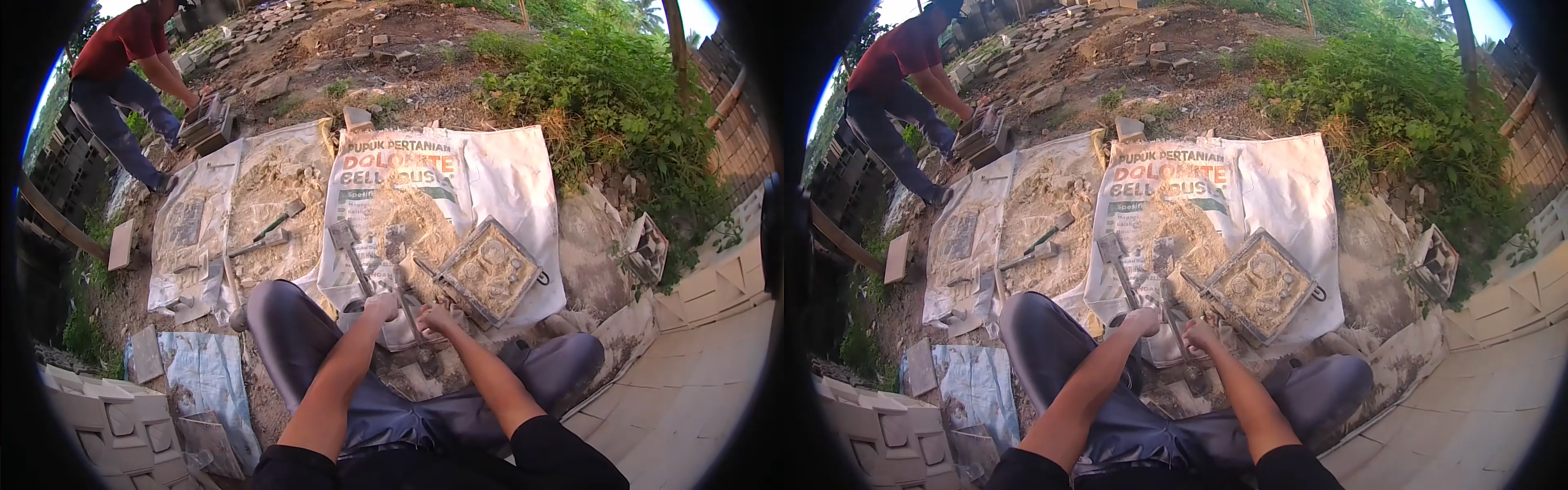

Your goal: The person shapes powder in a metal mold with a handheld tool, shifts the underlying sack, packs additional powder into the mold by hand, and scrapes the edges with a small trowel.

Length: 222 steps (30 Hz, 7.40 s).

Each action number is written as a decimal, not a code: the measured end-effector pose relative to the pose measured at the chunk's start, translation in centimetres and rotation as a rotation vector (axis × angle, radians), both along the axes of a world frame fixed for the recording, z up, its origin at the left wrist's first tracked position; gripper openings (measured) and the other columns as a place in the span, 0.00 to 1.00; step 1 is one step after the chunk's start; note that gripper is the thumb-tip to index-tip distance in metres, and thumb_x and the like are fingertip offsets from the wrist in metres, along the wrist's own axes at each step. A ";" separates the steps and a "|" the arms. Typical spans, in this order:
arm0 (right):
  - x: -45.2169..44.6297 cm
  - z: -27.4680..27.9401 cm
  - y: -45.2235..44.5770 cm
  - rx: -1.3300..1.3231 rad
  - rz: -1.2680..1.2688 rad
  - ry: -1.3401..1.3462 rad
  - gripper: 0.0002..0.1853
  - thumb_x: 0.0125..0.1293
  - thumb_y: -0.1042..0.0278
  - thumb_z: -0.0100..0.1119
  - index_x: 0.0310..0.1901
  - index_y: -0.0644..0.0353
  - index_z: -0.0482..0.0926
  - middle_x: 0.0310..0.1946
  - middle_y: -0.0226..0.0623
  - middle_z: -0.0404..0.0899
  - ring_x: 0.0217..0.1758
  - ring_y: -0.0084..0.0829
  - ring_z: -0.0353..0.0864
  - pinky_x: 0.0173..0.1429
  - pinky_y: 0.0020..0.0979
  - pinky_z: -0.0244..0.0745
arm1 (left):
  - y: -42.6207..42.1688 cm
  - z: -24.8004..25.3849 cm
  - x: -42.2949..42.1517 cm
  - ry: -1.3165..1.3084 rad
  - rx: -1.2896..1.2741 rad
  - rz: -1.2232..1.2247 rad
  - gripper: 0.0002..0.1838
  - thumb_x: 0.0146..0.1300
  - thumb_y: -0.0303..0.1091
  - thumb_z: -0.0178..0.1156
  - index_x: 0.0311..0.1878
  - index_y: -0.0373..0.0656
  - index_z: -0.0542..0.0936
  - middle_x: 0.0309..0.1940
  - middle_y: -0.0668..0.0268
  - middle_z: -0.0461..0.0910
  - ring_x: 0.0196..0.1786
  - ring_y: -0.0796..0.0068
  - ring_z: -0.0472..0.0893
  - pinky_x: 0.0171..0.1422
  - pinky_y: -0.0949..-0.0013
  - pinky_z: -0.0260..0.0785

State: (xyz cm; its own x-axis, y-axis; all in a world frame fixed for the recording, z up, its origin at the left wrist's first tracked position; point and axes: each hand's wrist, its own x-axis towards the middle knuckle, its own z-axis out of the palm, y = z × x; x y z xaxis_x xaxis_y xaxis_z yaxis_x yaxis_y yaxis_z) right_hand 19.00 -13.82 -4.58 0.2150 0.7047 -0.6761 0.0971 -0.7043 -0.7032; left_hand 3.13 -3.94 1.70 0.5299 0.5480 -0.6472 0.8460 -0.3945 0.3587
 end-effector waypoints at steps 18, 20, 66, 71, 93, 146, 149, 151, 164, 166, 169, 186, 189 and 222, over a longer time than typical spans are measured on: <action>-4.3 -6.0 -0.4 0.050 0.612 -0.631 0.23 0.58 0.63 0.54 0.54 0.64 0.64 0.36 0.55 0.80 0.41 0.56 0.80 0.46 0.49 0.74 | 0.2 -5.1 -0.9 0.144 0.011 -0.113 0.16 0.57 0.30 0.54 0.48 0.43 0.81 0.52 0.58 0.78 0.55 0.61 0.79 0.54 0.60 0.73; -3.6 -4.8 -0.7 0.034 0.617 -0.583 0.21 0.58 0.64 0.52 0.52 0.66 0.65 0.37 0.56 0.80 0.42 0.56 0.80 0.46 0.50 0.74 | 0.1 -1.9 -0.5 0.168 -0.027 0.007 0.18 0.58 0.31 0.52 0.51 0.43 0.79 0.54 0.58 0.77 0.56 0.60 0.78 0.56 0.60 0.72; 16.5 -2.9 -6.8 -0.282 -0.941 -0.260 0.17 0.67 0.66 0.38 0.46 0.64 0.78 0.49 0.55 0.76 0.54 0.49 0.76 0.56 0.41 0.72 | 4.4 -5.2 16.0 -0.254 0.064 0.317 0.39 0.70 0.60 0.23 0.60 0.35 0.69 0.49 0.38 0.75 0.55 0.39 0.73 0.61 0.51 0.61; 17.0 -6.5 -6.1 -0.249 -0.581 -0.551 0.15 0.64 0.68 0.44 0.45 0.59 0.80 0.44 0.49 0.81 0.50 0.46 0.80 0.55 0.41 0.73 | 9.4 -9.1 17.2 -0.496 -0.454 0.558 0.37 0.69 0.61 0.31 0.60 0.35 0.71 0.49 0.52 0.77 0.55 0.57 0.73 0.60 0.62 0.63; 13.2 -8.6 -9.5 -0.361 -0.995 -0.442 0.12 0.58 0.70 0.52 0.38 0.66 0.81 0.42 0.56 0.80 0.46 0.50 0.81 0.50 0.39 0.77 | -11.1 -7.0 13.2 -0.436 0.264 -0.456 0.12 0.60 0.34 0.51 0.38 0.38 0.80 0.41 0.53 0.79 0.50 0.53 0.76 0.59 0.55 0.66; 11.2 -11.1 -12.6 0.007 -0.983 0.396 0.17 0.58 0.76 0.41 0.46 0.66 0.77 0.33 0.45 0.80 0.25 0.33 0.80 0.21 0.31 0.71 | -14.7 -15.9 18.5 -0.908 -1.347 1.067 0.14 0.67 0.35 0.45 0.50 0.40 0.73 0.40 0.61 0.79 0.39 0.66 0.79 0.39 0.66 0.73; 13.1 -4.6 -10.8 -0.003 -1.263 0.619 0.19 0.62 0.69 0.39 0.50 0.63 0.76 0.39 0.45 0.80 0.35 0.32 0.82 0.35 0.32 0.78 | -14.4 -13.1 19.6 -0.843 -1.159 1.210 0.14 0.67 0.38 0.48 0.48 0.39 0.75 0.40 0.60 0.79 0.37 0.70 0.79 0.36 0.70 0.72; 15.6 -3.6 -9.5 0.216 -1.275 0.666 0.22 0.67 0.60 0.36 0.53 0.61 0.75 0.45 0.43 0.79 0.44 0.33 0.80 0.46 0.35 0.79 | -14.1 -13.6 19.6 -0.654 -1.011 1.305 0.12 0.66 0.38 0.49 0.44 0.41 0.77 0.33 0.62 0.78 0.33 0.72 0.77 0.32 0.70 0.69; 17.8 -6.4 -3.6 0.352 -1.285 0.806 0.29 0.69 0.45 0.39 0.62 0.60 0.66 0.54 0.42 0.74 0.53 0.39 0.77 0.54 0.39 0.76 | 0.4 6.1 18.1 -0.168 -0.703 0.440 0.23 0.71 0.43 0.41 0.41 0.32 0.80 0.32 0.58 0.84 0.32 0.72 0.82 0.40 0.68 0.73; 17.5 -8.1 -4.3 0.363 -1.300 0.819 0.30 0.69 0.45 0.39 0.62 0.60 0.65 0.55 0.42 0.74 0.53 0.39 0.77 0.54 0.40 0.76 | 6.9 0.0 17.3 -0.480 -0.278 0.799 0.23 0.70 0.42 0.39 0.36 0.35 0.79 0.21 0.63 0.80 0.24 0.75 0.77 0.34 0.73 0.70; 17.4 -9.8 -5.4 0.395 -1.312 0.829 0.30 0.69 0.44 0.39 0.63 0.59 0.65 0.56 0.42 0.73 0.54 0.39 0.77 0.55 0.40 0.76 | 12.6 -6.4 19.6 -0.222 -0.108 0.534 0.30 0.69 0.52 0.40 0.35 0.32 0.79 0.30 0.54 0.81 0.34 0.61 0.79 0.45 0.59 0.69; 20.7 -4.5 -5.3 0.029 -1.324 0.746 0.28 0.71 0.49 0.40 0.67 0.56 0.60 0.60 0.39 0.69 0.58 0.40 0.72 0.60 0.40 0.71 | 11.6 -5.4 22.2 -0.260 -0.771 0.624 0.42 0.67 0.67 0.26 0.68 0.39 0.62 0.65 0.51 0.65 0.65 0.59 0.66 0.68 0.64 0.57; 21.4 -6.0 -6.1 0.038 -1.320 0.777 0.28 0.70 0.47 0.42 0.64 0.57 0.63 0.58 0.39 0.71 0.55 0.42 0.73 0.58 0.42 0.71 | 11.0 -8.4 23.0 -0.441 -1.085 0.934 0.37 0.69 0.62 0.35 0.66 0.39 0.64 0.61 0.54 0.69 0.60 0.62 0.71 0.63 0.64 0.65; 10.6 -3.0 8.7 -0.054 -0.936 0.872 0.24 0.69 0.52 0.45 0.56 0.63 0.73 0.48 0.42 0.78 0.45 0.35 0.79 0.51 0.35 0.75 | 9.3 -8.3 -3.0 -1.117 -0.931 1.522 0.29 0.69 0.50 0.48 0.65 0.41 0.64 0.57 0.60 0.72 0.56 0.67 0.75 0.59 0.65 0.70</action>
State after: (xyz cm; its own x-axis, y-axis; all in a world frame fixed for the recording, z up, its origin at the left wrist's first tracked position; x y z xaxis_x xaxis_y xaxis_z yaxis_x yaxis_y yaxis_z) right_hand 29.60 -5.08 -7.56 0.0846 0.4929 -0.8660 -0.9254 -0.2833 -0.2517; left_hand 0.13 5.39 -6.65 0.3478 0.5997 -0.7207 -0.4126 0.7881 0.4567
